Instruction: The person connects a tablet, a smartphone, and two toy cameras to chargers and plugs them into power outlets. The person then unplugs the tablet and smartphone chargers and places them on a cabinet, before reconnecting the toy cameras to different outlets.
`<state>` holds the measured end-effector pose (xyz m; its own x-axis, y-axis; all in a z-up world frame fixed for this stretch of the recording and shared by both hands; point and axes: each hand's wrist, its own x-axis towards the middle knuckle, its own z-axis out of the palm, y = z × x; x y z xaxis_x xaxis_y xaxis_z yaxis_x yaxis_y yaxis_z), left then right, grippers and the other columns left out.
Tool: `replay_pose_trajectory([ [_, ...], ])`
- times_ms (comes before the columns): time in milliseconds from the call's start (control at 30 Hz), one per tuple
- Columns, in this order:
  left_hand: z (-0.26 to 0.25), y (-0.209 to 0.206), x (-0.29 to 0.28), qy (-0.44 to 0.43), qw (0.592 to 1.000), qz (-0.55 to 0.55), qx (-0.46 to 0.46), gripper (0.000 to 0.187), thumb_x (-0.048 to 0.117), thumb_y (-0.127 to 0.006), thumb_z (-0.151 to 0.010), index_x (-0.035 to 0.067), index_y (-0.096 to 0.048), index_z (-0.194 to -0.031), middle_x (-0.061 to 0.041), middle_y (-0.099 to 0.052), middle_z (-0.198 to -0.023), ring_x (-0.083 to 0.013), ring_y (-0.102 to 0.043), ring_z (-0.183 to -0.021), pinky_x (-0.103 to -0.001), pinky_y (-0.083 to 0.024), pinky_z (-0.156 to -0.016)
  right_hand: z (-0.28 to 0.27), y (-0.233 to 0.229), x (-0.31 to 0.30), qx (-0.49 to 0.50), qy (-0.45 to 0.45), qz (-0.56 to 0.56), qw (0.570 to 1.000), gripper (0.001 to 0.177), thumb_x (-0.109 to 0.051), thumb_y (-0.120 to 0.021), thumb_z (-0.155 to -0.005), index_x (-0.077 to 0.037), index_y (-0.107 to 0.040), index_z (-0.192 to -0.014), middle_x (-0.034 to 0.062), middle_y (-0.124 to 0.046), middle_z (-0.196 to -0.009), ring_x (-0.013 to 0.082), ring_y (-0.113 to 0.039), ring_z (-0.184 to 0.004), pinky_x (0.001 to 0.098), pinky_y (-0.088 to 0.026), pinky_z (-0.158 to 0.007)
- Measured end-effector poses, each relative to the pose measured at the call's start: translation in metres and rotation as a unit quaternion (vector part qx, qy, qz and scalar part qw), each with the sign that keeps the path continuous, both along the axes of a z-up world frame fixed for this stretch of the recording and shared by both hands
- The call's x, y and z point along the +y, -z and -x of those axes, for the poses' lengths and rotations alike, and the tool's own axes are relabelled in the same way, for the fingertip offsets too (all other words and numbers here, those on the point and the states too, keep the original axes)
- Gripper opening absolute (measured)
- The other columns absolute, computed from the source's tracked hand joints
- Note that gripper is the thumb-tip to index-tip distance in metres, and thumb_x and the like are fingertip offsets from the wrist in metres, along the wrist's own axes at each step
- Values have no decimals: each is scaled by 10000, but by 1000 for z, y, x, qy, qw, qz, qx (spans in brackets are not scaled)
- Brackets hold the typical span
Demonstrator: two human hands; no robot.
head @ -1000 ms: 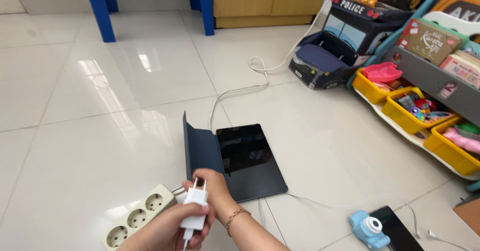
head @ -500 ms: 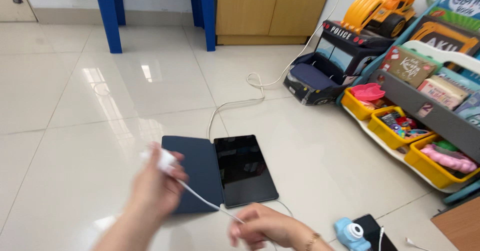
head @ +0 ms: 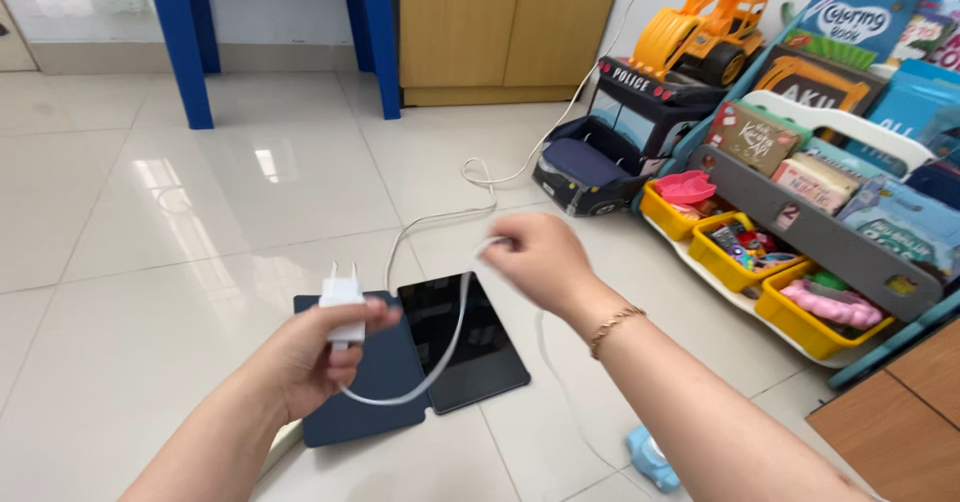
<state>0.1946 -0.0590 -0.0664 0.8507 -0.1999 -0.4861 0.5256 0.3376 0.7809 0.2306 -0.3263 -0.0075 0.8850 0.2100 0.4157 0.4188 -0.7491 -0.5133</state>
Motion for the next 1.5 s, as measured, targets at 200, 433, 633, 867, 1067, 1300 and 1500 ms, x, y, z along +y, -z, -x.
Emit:
replay_pose_trajectory([
  [200, 3, -24, -24, 34, 994, -2, -107, 394, 372, -777, -858, 47, -633, -1030, -115, -738, -901, -39, -323, -463, -204, -264, -403, 27, -31, 50, 40, -130, 130, 982, 140, -178, -594, -837, -75, -677, -881, 144, -708, -819, 316, -647, -772, 423, -508, -699],
  [433, 28, -49, -30, 77, 989, -97, -74, 402, 336, -783, -841, 48, -666, -1096, -27, -798, -952, -71, -310, -461, -240, -300, -436, 24, -7, 32, 184, -162, -53, 968, 249, -38, -483, -845, -59, -547, -1085, 57, -567, -764, 185, -525, -695, 333, -470, -648],
  [633, 31, -36, -46, 149, 982, -62, -98, 264, 184, -823, -768, 81, -675, -961, 13, -529, -692, -75, -314, -467, -249, -270, -438, 4, 17, 30, 302, -244, -243, 889, 333, -12, -486, -795, -37, -609, -1104, -18, -560, -851, 97, -452, -713, 266, -422, -635],
  [867, -15, 25, 40, -92, 990, -52, -97, 174, 176, -730, -770, 44, -695, -876, -9, -621, -747, -88, -366, -505, -251, -282, -436, -20, 17, -56, 199, -101, 25, 974, 155, -154, -703, -763, -80, -814, -842, 14, -730, -736, 83, -626, -680, 258, -509, -629],
  [1067, -27, 77, 96, -98, 910, -403, -17, 295, 213, -797, -844, -42, -717, -968, -127, -601, -696, -233, -545, -552, -364, -420, -475, -21, 10, -123, 143, 72, -17, 987, 194, -146, -710, -756, -53, -844, -862, 99, -820, -868, 168, -729, -853, 304, -550, -804],
  [1300, -15, 31, -19, -64, 903, -294, -307, 340, 277, -723, -858, 101, -696, -1148, -23, -721, -868, -130, -676, -771, -316, -519, -655, -4, 26, -13, 129, -87, 149, 976, 244, -164, -609, -871, -69, -795, -997, 172, -760, -940, 264, -710, -845, 368, -561, -824],
  [1500, 3, -7, -59, 38, 922, -242, -298, 280, 271, -720, -855, 66, -662, -1037, -51, -722, -820, -150, -667, -737, -320, -530, -648, 21, 19, 23, 244, -172, -123, 947, 224, -72, -685, -868, -83, -507, -1004, 62, -693, -727, 129, -651, -666, 284, -508, -590],
])
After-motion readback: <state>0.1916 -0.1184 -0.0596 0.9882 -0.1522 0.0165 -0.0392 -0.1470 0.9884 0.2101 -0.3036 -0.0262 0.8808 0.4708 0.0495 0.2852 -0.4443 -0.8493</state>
